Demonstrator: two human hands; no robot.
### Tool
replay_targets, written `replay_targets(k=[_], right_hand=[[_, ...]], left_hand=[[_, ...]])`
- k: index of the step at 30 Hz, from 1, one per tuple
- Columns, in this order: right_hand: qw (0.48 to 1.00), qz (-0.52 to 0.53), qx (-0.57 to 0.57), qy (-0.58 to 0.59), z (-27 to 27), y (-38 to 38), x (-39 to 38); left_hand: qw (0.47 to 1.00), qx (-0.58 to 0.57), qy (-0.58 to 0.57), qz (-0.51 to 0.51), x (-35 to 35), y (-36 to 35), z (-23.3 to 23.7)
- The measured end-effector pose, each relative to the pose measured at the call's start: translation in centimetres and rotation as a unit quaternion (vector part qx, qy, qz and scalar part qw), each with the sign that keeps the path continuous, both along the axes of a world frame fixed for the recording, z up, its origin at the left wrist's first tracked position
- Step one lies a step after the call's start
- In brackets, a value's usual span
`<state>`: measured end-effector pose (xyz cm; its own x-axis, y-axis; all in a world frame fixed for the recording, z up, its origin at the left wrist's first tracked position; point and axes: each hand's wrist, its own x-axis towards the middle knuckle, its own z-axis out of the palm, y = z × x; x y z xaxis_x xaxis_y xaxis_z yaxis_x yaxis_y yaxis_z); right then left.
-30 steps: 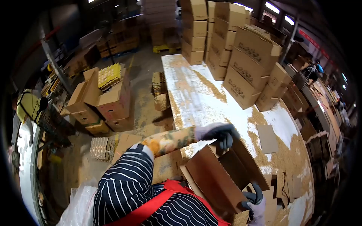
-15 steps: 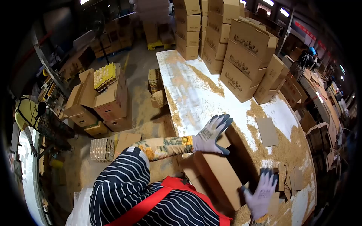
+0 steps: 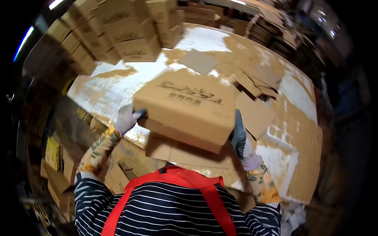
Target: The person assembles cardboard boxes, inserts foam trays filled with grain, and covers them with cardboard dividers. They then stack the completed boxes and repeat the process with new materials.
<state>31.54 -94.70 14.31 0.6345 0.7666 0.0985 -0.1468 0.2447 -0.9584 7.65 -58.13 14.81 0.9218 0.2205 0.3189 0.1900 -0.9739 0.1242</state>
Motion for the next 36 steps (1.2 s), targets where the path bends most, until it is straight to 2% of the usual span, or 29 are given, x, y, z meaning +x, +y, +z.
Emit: replay_targets(k=[1, 2, 4, 6, 7, 8, 9, 10, 11, 13, 14, 15, 16, 17, 18, 19, 20, 21, 22, 23, 25, 26, 28, 29, 31, 32, 34, 35, 36], right_hand=[[0.998, -0.022, 0.041, -0.032, -0.1, -0.3, 0.4], [0.970, -0.091, -0.107, -0.197, -2.4, -1.2, 1.4], [0.953, -0.162, -0.193, -0.167, -5.1, -3.1, -1.8], [0.866, -0.123, -0.433, -0.216, -8.5, -5.2, -1.7], [0.881, -0.157, -0.377, -0.238, -12.6, -6.1, -1.7], [0.891, -0.184, -0.319, -0.267, -15.6, -6.9, -1.9], [0.881, -0.174, -0.357, -0.257, -14.8, -7.2, -2.2], [0.874, -0.160, -0.392, -0.241, -13.7, -7.1, -2.8], [0.880, -0.176, -0.347, -0.270, -13.5, -7.1, -3.6], [0.873, -0.204, -0.291, -0.333, -13.9, -8.1, -4.4], [0.864, -0.212, -0.278, -0.362, -14.2, -9.2, -4.8], [0.859, -0.137, -0.320, -0.375, -14.6, -10.9, -3.4], [0.797, 0.021, -0.449, -0.404, -9.0, -13.4, -0.9], [0.753, -0.097, -0.417, -0.499, -10.0, -17.5, 1.0], [0.733, -0.228, -0.486, -0.419, -10.2, -21.2, 3.5], [0.625, -0.390, -0.498, -0.457, -13.4, -26.7, 7.0], [0.520, -0.391, -0.652, -0.389, -12.8, -32.1, 10.0], [0.460, -0.463, -0.634, -0.415, -12.7, -37.2, 10.9], [0.407, -0.399, -0.792, -0.217, -10.4, -38.6, 11.1], [0.412, -0.394, -0.792, -0.217, -12.2, -40.4, 11.7], [0.351, -0.369, -0.804, -0.308, -16.0, -42.5, 11.8], [0.354, -0.364, -0.806, -0.304, -16.9, -42.6, 11.2], [0.429, -0.316, -0.806, -0.258, -18.2, -41.2, 9.6], [0.428, -0.312, -0.807, -0.260, -15.8, -39.5, 8.2], [0.502, -0.236, -0.774, -0.306, -9.9, -35.7, 4.6], [0.504, -0.234, -0.770, -0.315, -10.1, -34.9, 4.6], [0.436, -0.279, -0.807, -0.284, -10.8, -33.4, 3.6], [0.448, -0.236, -0.835, -0.214, -10.2, -32.5, 4.4], [0.453, -0.232, -0.831, -0.225, -10.2, -32.3, 4.7]], left_hand=[[0.999, -0.022, -0.030, -0.015, 0.3, -0.3, -3.5], [0.997, -0.044, -0.059, -0.031, 0.6, -0.6, -7.0], [0.986, -0.082, -0.127, -0.069, 1.1, -2.6, -15.0], [0.995, -0.095, -0.023, -0.011, 0.2, -4.0, -24.1], [0.990, -0.107, 0.001, 0.090, -1.6, -3.3, -30.2], [0.967, -0.243, -0.007, 0.071, -0.9, -2.7, -27.5], [0.932, -0.356, 0.044, 0.046, 0.1, -3.2, -21.2], [0.910, -0.338, 0.172, 0.168, -0.5, 2.7, -23.7], [0.907, -0.351, 0.156, 0.174, 0.2, 3.9, -19.6], [0.922, -0.376, 0.003, 0.089, 4.4, 2.4, -10.0], [0.930, -0.362, -0.039, 0.046, 6.6, 1.2, -7.6], [0.942, -0.330, -0.061, 0.009, 8.5, -0.2, -6.4], [0.954, -0.290, -0.066, -0.024, 9.9, -1.6, -5.8], [0.971, -0.229, -0.054, -0.051, 10.6, -2.7, -5.9], [0.972, -0.225, -0.054, -0.052, 11.2, -1.5, -6.6], [0.943, -0.331, 0.000, -0.028, 12.0, 1.4, -8.0], [0.940, -0.340, 0.011, -0.023, 12.6, 1.9, -8.1], [0.936, -0.350, 0.023, -0.018, 13.2, 2.5, -8.3], [0.933, -0.359, 0.034, -0.012, 13.8, 3.0, -8.4], [0.943, -0.331, 0.039, -0.024, 14.4, 2.6, -7.5], [0.971, -0.229, 0.043, -0.055, 15.0, 2.5, -6.8], [0.971, -0.228, 0.049, -0.054, 14.9, 2.5, -6.8], [0.947, -0.310, 0.063, -0.054, 15.2, 2.6, -6.3], [0.964, -0.250, 0.081, -0.043, 15.2, 2.5, -5.9], [0.958, -0.269, 0.084, -0.058, 15.1, 3.5, -6.6], [0.952, -0.286, 0.079, -0.073, 15.3, 3.2, -6.3], [0.957, -0.274, 0.071, -0.069, 15.1, 2.9, -6.7], [0.953, -0.288, 0.070, -0.069, 15.5, 1.9, -5.9], [0.948, -0.303, 0.070, -0.067, 15.4, 0.4, -5.2]])
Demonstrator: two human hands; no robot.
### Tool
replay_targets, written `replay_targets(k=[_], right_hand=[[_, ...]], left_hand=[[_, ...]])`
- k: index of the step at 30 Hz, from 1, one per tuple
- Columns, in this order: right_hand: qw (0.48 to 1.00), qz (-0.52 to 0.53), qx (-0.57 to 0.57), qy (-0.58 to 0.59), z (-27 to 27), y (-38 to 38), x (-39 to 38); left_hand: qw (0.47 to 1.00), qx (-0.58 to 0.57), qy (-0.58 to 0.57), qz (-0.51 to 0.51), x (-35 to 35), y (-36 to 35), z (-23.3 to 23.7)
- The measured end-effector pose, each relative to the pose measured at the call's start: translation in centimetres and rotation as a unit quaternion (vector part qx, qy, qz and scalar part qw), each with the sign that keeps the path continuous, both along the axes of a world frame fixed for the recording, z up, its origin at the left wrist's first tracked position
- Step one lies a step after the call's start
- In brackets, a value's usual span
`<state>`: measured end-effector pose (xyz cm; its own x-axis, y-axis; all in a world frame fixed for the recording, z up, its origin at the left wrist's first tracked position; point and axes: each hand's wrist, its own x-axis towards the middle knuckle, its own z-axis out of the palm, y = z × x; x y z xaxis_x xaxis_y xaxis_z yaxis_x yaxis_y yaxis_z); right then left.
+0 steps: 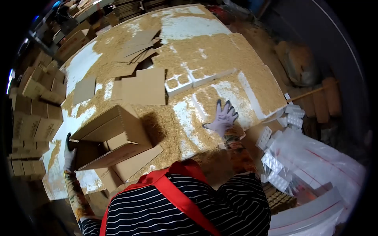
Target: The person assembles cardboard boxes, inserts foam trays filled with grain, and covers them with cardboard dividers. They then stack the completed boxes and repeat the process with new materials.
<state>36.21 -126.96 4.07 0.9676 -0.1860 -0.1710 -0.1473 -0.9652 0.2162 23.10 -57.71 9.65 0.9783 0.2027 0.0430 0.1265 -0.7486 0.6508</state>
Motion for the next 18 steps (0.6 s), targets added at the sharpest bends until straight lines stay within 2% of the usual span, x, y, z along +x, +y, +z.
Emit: replay_targets(k=[2, 4, 6, 8, 10, 12, 13, 14, 16, 18], right_hand=[[0.991, -0.009, 0.133, -0.011, -0.6, -1.3, -0.1], [0.988, 0.008, 0.153, -0.004, 0.5, -0.9, -0.4], [0.983, 0.038, 0.181, 0.018, 4.5, 1.2, -0.5], [0.968, 0.142, 0.203, -0.047, 10.0, 4.1, -0.6], [0.922, 0.269, 0.256, -0.111, 17.5, 8.2, -0.7], [0.852, 0.407, 0.306, -0.122, 23.8, 13.2, -0.1], [0.820, 0.463, 0.318, -0.108, 26.7, 16.3, -0.2], [0.785, 0.517, 0.329, -0.092, 28.5, 19.7, -0.3], [0.726, 0.569, 0.384, -0.030, 29.6, 26.3, -0.7], [0.710, 0.576, 0.397, 0.084, 29.9, 32.7, -2.1]], left_hand=[[1.000, 0.010, -0.003, -0.010, 0.2, -0.6, -0.2], [0.999, -0.049, 0.000, 0.024, 0.0, -3.3, 1.3], [0.999, 0.026, -0.026, 0.008, -0.5, -2.4, 0.5], [0.997, 0.023, -0.002, 0.068, -0.8, -3.4, 1.0], [0.995, 0.076, -0.020, 0.064, -1.0, -3.4, 0.8], [0.991, 0.086, 0.038, 0.100, -0.7, -3.5, 1.1], [0.988, 0.117, 0.024, 0.096, -0.7, -3.5, 0.8], [0.986, 0.125, 0.027, 0.109, -0.7, -3.5, 0.3], [0.969, 0.131, 0.124, 0.167, -0.5, -5.2, 2.3], [0.971, 0.128, 0.117, 0.167, -1.1, -5.0, 1.7]])
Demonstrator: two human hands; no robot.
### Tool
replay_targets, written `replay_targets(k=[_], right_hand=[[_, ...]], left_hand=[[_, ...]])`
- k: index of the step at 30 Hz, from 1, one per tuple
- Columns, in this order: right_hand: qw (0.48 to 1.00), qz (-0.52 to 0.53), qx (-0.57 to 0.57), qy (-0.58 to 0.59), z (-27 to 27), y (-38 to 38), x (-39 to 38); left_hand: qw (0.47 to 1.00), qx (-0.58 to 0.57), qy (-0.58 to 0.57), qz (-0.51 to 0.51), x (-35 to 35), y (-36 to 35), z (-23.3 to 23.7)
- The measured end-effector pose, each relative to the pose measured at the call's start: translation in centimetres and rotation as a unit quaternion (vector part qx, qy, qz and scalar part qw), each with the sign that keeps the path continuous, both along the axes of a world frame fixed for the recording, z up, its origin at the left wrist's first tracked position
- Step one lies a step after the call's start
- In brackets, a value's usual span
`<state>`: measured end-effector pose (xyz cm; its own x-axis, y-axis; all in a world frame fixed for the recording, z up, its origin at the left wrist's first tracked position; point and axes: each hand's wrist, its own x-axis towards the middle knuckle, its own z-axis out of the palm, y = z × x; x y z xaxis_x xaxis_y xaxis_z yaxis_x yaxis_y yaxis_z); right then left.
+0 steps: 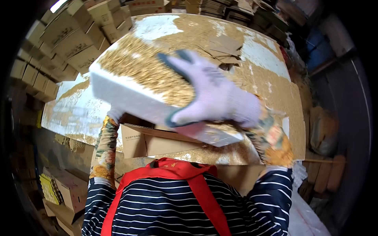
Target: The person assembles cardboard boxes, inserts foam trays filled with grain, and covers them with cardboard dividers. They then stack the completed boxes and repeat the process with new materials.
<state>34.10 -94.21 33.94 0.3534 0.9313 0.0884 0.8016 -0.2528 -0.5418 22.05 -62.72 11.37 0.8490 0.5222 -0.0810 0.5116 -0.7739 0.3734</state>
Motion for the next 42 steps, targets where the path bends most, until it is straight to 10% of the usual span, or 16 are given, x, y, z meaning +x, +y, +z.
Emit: replay_targets(k=[9, 15, 20, 26, 28, 30, 32, 34, 37, 38, 40, 42], right_hand=[[0.971, 0.064, -0.142, -0.182, -9.9, 6.1, -0.7], [0.970, 0.075, -0.177, -0.150, -11.6, 6.9, -0.6], [0.962, 0.075, -0.176, -0.193, -13.1, 6.2, -0.2], [0.947, 0.159, -0.122, -0.249, -19.9, 6.1, -2.0], [0.936, 0.182, -0.064, -0.295, -31.9, 4.8, -0.6], [0.959, 0.157, -0.056, -0.229, -29.7, 4.4, -0.7], [0.976, 0.154, -0.031, -0.154, -16.6, 4.6, 1.3], [0.964, -0.010, 0.246, -0.105, -13.1, 0.2, 4.6], [0.897, -0.351, 0.258, -0.077, -15.1, -9.2, 13.6], [0.882, -0.465, 0.075, 0.010, -17.1, -12.8, 16.3], [0.828, -0.482, -0.231, -0.169, -27.6, -19.0, 20.6], [0.849, -0.465, -0.190, -0.166, -31.9, -20.5, 18.4]], left_hand=[[0.977, -0.003, -0.141, -0.158, -2.4, 2.3, -1.1], [0.979, -0.032, -0.179, -0.088, -2.4, 1.0, -1.1], [0.874, -0.441, -0.203, -0.007, -1.0, 0.9, 0.3], [0.980, -0.196, -0.034, 0.023, -1.0, -0.9, 2.7], [0.970, -0.218, -0.105, -0.001, -1.1, -0.6, 1.1], [0.982, -0.089, -0.156, -0.052, -1.1, 2.2, -4.3], [0.988, -0.082, -0.132, -0.007, -1.5, 0.0, -0.3], [0.955, 0.120, -0.250, -0.111, -1.2, -1.9, 2.0], [0.903, 0.198, -0.217, -0.313, -0.1, -5.9, 6.6], [0.847, 0.183, -0.175, -0.467, 0.6, -7.1, 7.0], [0.784, 0.176, -0.011, -0.595, 2.9, -11.2, 7.7], [0.757, 0.143, 0.059, -0.635, 5.1, -14.6, 7.4]])
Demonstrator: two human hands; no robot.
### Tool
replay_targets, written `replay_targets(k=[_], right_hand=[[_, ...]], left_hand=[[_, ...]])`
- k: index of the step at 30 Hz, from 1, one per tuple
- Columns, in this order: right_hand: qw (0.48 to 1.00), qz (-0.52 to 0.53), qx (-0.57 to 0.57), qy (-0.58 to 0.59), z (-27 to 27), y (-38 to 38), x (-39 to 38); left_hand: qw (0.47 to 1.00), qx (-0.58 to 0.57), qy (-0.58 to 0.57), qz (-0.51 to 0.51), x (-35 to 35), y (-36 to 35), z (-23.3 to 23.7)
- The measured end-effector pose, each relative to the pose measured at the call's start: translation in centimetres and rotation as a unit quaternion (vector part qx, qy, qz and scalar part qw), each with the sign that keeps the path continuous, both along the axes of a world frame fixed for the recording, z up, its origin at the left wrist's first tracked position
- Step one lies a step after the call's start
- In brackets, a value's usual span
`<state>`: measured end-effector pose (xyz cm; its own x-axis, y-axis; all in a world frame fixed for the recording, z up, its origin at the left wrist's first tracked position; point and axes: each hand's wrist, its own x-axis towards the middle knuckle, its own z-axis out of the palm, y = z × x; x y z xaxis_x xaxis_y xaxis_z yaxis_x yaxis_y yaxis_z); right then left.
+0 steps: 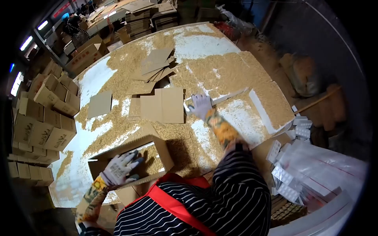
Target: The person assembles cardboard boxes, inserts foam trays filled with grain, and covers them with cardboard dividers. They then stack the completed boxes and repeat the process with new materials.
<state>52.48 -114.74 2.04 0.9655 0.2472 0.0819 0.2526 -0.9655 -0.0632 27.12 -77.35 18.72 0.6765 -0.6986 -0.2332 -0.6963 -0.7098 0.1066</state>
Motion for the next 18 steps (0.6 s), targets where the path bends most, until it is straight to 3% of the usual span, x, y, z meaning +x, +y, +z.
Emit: replay_targets(k=[2, 4, 5, 7, 8, 10, 11, 14, 16, 18], right_hand=[[0.999, 0.031, 0.038, -0.011, -1.0, -0.5, -2.3], [0.996, 0.028, 0.052, 0.070, 0.5, -1.6, -5.7], [0.995, 0.027, 0.055, 0.078, 1.9, -2.4, -7.1], [0.955, -0.010, 0.018, 0.295, 4.8, -4.0, -10.1], [0.954, -0.010, 0.017, 0.300, 5.7, -4.5, -11.0], [0.980, -0.101, -0.070, 0.156, 6.8, -4.9, -12.9], [0.959, -0.124, -0.075, 0.244, 7.0, -4.4, -11.6], [0.955, -0.123, -0.110, 0.247, 4.8, -1.9, -10.4], [0.960, -0.106, -0.066, 0.250, 4.1, -2.1, -9.2], [0.979, -0.079, 0.000, 0.186, 2.7, -3.6, -9.3]], left_hand=[[0.991, 0.086, 0.098, -0.023, 1.7, -1.3, -2.9], [0.983, 0.084, 0.164, 0.012, 2.7, -2.3, -5.2], [0.987, 0.091, 0.132, -0.004, 2.9, -2.5, -6.4], [0.986, 0.104, 0.130, 0.011, 3.2, -3.0, -7.8], [0.989, 0.103, 0.103, 0.006, 3.2, -2.9, -8.7], [0.992, 0.082, 0.090, 0.014, 3.2, -2.5, -10.3], [0.993, 0.082, 0.089, 0.006, 3.4, -2.5, -10.5], [0.992, 0.010, 0.125, 0.031, 4.3, -2.5, -9.2], [0.979, -0.007, 0.162, 0.120, 4.9, -1.5, -9.2], [0.951, -0.145, 0.148, 0.228, 4.0, -1.1, -4.8]])
